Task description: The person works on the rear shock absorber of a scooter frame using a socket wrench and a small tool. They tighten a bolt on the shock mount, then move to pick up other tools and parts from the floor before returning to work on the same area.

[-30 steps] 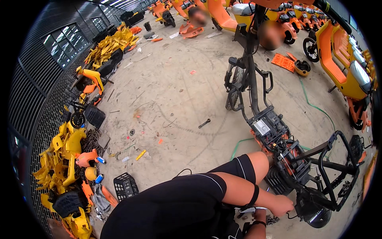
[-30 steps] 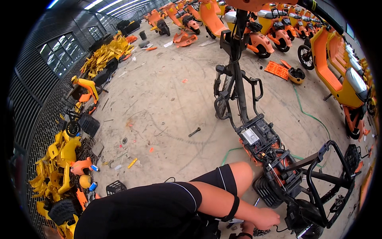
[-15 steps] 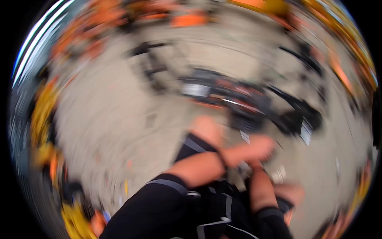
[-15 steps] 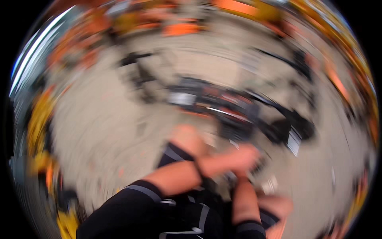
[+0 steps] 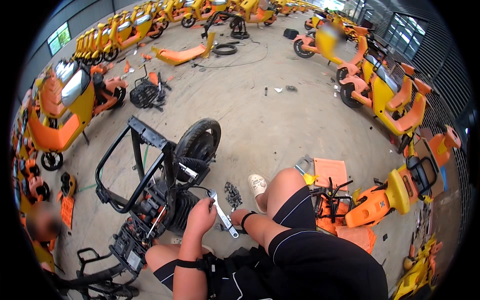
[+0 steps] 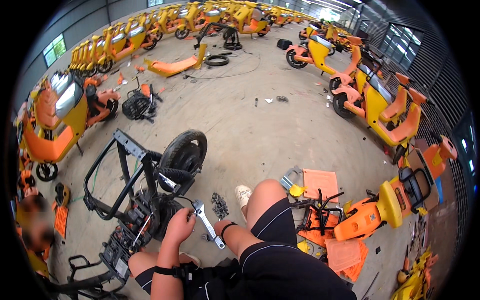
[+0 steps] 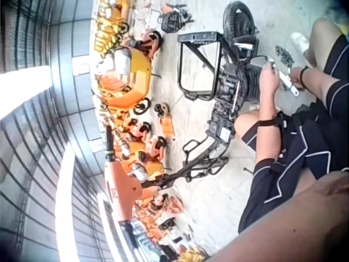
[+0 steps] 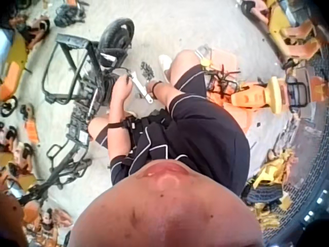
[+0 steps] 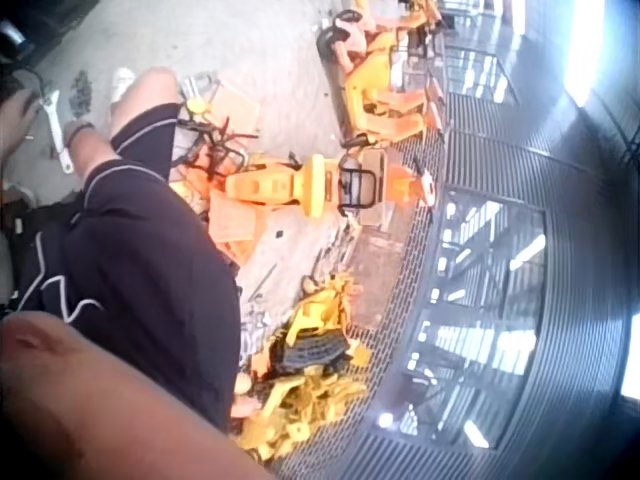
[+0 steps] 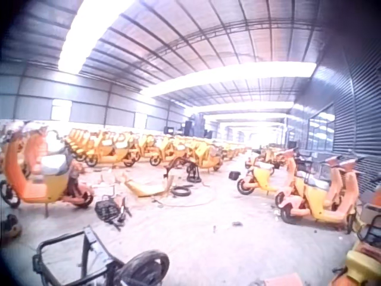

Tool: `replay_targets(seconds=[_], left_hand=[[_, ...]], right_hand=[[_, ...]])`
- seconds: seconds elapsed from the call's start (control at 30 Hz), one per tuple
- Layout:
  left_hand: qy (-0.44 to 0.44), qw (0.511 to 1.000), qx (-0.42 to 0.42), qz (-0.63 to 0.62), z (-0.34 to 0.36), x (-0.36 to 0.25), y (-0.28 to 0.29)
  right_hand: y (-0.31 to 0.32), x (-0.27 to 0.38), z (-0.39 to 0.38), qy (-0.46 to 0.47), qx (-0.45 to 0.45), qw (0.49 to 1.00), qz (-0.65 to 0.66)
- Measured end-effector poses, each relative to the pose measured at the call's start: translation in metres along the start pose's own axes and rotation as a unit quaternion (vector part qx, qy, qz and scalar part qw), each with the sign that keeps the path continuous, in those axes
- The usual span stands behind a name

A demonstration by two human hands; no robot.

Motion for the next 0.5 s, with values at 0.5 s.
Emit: replay_targets(seconds=[0.5], left_hand=[[-0.033, 0.999, 0.017, 0.002, 0.031, -0.008, -0.004]], right_hand=[[0.132, 0.016, -0.036, 0.063, -0.268, 0.944, 0.181]])
Point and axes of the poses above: each hand's wrist, its own z-axis towards the middle knuckle, its own y-axis out of the back of the hand, x = y × z, the point moved 3 cm from there along z, towards the middle knuckle
